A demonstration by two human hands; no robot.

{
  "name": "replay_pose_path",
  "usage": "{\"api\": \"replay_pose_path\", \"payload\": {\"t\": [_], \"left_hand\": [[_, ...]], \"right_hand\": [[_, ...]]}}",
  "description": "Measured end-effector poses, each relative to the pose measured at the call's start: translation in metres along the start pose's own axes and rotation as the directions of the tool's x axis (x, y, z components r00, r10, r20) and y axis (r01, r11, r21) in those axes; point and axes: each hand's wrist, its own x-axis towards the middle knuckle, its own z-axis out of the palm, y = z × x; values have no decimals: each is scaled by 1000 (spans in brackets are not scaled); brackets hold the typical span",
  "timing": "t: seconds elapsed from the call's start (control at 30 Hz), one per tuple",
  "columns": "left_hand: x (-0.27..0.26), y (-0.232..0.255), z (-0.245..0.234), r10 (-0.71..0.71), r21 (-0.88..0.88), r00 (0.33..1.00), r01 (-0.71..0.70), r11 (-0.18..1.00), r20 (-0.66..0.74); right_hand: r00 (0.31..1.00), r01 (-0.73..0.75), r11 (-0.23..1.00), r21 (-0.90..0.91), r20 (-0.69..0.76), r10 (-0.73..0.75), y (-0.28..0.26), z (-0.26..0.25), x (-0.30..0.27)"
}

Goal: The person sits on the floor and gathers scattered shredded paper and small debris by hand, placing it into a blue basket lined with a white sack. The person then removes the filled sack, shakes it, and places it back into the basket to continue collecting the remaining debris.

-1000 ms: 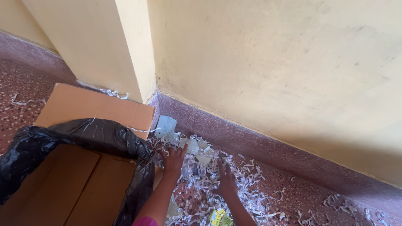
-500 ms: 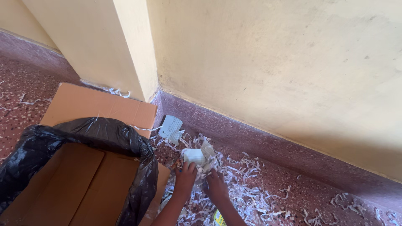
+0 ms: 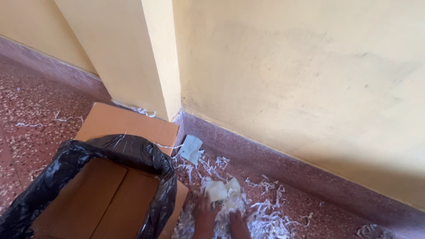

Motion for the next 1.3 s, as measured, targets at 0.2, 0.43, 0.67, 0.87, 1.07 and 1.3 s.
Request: {"api": "replay_pose_path", "payload": {"t": [0.2,0.43,0.67,0.87,1.07,1.3], "left_hand": [[-16,33,-9,-136,132,983,120,984,123],[16,75,-86,-63,150,998,64,987,-8],[42,106,-96,21,91,998,-26,995,57],[65,143,-122,132,149,990,-136,979,41],[97,178,-151,150,210,972,-188,960,183],[126,224,-214,199,211,966,-231,950,163]], "right_hand": [[997,-68,997,-35,42,69,-10,-26,-8],[998,-65,997,-43,16,66,-32,-72,-7],[992,-115,993,-25,-60,113,-28,-138,-33],[969,-152,988,18,-195,152,21,-200,-74],[929,-126,985,119,-334,159,34,-248,-91],[900,-122,980,155,-399,175,20,-328,-121]]}}
